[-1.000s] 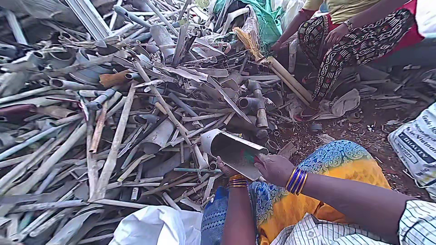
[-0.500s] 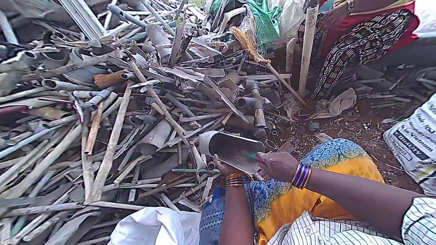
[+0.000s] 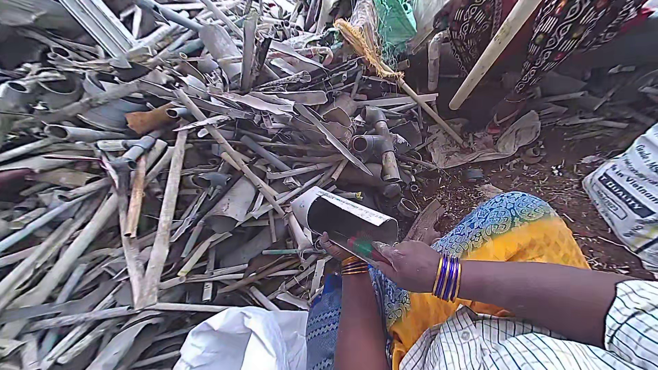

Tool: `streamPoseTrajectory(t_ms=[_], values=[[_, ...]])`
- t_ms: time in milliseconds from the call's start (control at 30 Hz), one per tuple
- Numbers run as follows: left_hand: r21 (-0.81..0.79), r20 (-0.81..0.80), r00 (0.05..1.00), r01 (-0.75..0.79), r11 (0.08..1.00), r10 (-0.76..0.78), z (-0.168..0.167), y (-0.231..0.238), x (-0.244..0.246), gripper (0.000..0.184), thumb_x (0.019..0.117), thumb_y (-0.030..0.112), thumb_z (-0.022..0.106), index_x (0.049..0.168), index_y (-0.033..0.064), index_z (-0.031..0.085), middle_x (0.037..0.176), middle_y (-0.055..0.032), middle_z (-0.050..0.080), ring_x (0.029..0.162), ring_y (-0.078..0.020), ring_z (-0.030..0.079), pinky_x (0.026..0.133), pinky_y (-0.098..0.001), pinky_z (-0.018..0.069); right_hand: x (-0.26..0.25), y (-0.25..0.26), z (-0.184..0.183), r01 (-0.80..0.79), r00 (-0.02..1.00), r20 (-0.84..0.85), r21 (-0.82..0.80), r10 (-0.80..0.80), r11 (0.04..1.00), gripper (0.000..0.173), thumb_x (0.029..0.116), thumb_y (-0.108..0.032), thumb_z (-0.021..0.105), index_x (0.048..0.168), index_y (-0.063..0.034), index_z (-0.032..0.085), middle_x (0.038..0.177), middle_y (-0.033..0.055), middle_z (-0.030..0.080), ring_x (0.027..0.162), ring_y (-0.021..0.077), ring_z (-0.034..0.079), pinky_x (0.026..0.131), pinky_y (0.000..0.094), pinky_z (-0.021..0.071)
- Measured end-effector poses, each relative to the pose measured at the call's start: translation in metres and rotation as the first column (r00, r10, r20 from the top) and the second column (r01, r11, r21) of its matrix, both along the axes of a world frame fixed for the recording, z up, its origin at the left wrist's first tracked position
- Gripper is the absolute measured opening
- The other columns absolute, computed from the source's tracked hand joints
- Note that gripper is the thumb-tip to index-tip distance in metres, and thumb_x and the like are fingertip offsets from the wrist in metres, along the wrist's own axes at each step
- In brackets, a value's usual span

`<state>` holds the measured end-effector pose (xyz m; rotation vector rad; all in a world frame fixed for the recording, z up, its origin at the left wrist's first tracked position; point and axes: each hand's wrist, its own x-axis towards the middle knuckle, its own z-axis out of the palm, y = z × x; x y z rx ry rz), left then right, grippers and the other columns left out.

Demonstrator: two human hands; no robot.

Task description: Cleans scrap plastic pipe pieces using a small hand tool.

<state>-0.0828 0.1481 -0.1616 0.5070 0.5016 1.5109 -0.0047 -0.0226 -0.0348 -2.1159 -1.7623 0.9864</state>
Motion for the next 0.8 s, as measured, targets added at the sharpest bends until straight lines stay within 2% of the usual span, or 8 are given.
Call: streamPoseTrajectory(t_ms=[133, 233, 400, 467, 533, 667, 733, 800], values=[[-0.009, -0.001, 1.0, 0.024, 1.0, -0.024, -0.004, 0.003, -0.001, 0.029, 0.1091, 0.018, 0.023, 0.108, 0.0093, 0.05, 0.088, 0.0024, 0.064, 0.083, -0.0047, 0.066, 0.074, -0.0265, 0.0575, 0.001, 0.007, 0.002, 0.037, 0.999, 0.011, -0.003, -0.037, 0.999, 0.051, 0.1121, -0.033, 0.038, 0.151, 0.0, 0.044, 0.121, 0.0274, 0.065, 0.117, 0.0431, 0.063, 0.096, 0.0577, 0.0487], [0.011, -0.05, 0.998, -0.036, 0.999, 0.036, 0.005, -0.003, 0.007, 0.022, 0.1078, 0.017, 0.029, 0.106, 0.0094, 0.049, 0.086, 0.0024, 0.063, 0.08, -0.0037, 0.066, 0.073, -0.0247, 0.0578, 0.01, 0.011, -0.001, -0.016, 0.999, -0.028, 0.044, 0.018, 0.999, 0.052, 0.1114, -0.033, 0.042, 0.155, -0.005, 0.042, 0.12, 0.0255, 0.067, 0.115, 0.042, 0.064, 0.097, 0.0577, 0.0486], [-0.064, 0.025, 1.0, -0.004, 0.998, 0.006, 0.022, 0.0, 0.001, 0.022, 0.1002, 0.023, 0.035, 0.114, 0.0123, 0.049, 0.1, -0.0043, 0.063, 0.093, -0.0172, 0.067, 0.081, -0.0451, 0.0587, 0.064, 0.002, -0.029, 0.064, 0.99, -0.139, 0.22, -0.034, 0.973, 0.044, 0.1089, -0.025, 0.05, 0.147, -0.0033, 0.054, 0.124, 0.0228, 0.068, 0.114, 0.0338, 0.066, 0.101, 0.0502, 0.0476], [-0.077, 0.047, 0.997, -0.053, 0.996, 0.057, 0.021, 0.009, -0.008, 0.02, 0.099, 0.021, 0.036, 0.111, 0.0121, 0.05, 0.097, -0.0048, 0.064, 0.091, -0.0196, 0.068, 0.079, -0.0474, 0.0591, 0.094, -0.008, -0.042, 0.063, 0.986, -0.168, 0.244, -0.022, 0.968, 0.041, 0.1078, -0.022, 0.052, 0.145, -0.0049, 0.057, 0.125, 0.0201, 0.069, 0.111, 0.0276, 0.067, 0.1, 0.0448, 0.0488], [-0.089, 0.07, 0.992, -0.094, 0.992, 0.1, 0.022, 0.015, -0.015, 0.021, 0.0981, 0.023, 0.036, 0.111, 0.0127, 0.049, 0.098, -0.0055, 0.064, 0.093, -0.02, 0.067, 0.08, -0.0488, 0.0587, 0.115, -0.016, -0.051, 0.141, 0.987, -0.116, 0.273, -0.113, 0.952, 0.04, 0.1071, -0.021, 0.053, 0.144, -0.0051, 0.058, 0.124, 0.0214, 0.07, 0.111, 0.0318, 0.068, 0.1, 0.0494, 0.0493], [-0.085, 0.061, 0.994, -0.085, 0.993, 0.09, 0.021, 0.019, -0.019, 0.038, 0.1088, 0.034, 0.032, 0.138, 0.0122, 0.043, 0.123, -0.0092, 0.061, 0.115, -0.0217, 0.063, 0.096, -0.0496, 0.0543, 0.129, -0.026, -0.056, 0.082, 0.984, -0.173, 0.225, -0.043, 0.971, 0.039, 0.1062, -0.017, 0.055, 0.142, -0.0024, 0.059, 0.125, 0.0181, 0.069, 0.11, 0.0197, 0.066, 0.1, 0.0361, 0.0487], [-0.141, -0.002, 0.996, -0.092, 0.986, 0.093, 0.022, 0.02, -0.018, 0.03, 0.1081, 0.023, 0.036, 0.133, 0.0092, 0.045, 0.116, -0.01, 0.061, 0.107, -0.021, 0.064, 0.091, -0.0462, 0.0566, 0.14, -0.023, -0.059, 0.078, 0.989, -0.137, 0.131, -0.06, 0.988, 0.037, 0.1074, -0.017, 0.053, 0.14, -0.001, 0.06, 0.12, 0.02, 0.069, 0.103, 0.023, 0.066, 0.096, 0.0402, 0.0495], [-0.226, -0.141, 0.983, -0.149, 0.963, 0.119, 0.022, 0.021, -0.013, 0.028, 0.0985, -0.001, 0.043, 0.126, 0.0036, 0.046, 0.109, -0.014, 0.056, 0.095, -0.024, 0.061, 0.082, -0.0455, 0.0564, 0.153, -0.019, -0.062, 0.152, 0.985, -0.089, 0.067, -0.145, 0.986, 0.034, 0.1085, -0.018, 0.052, 0.133, 0.0045, 0.061, 0.113, 0.0258, 0.067, 0.1, 0.0332, 0.064, 0.094, 0.0508, 0.0469]])
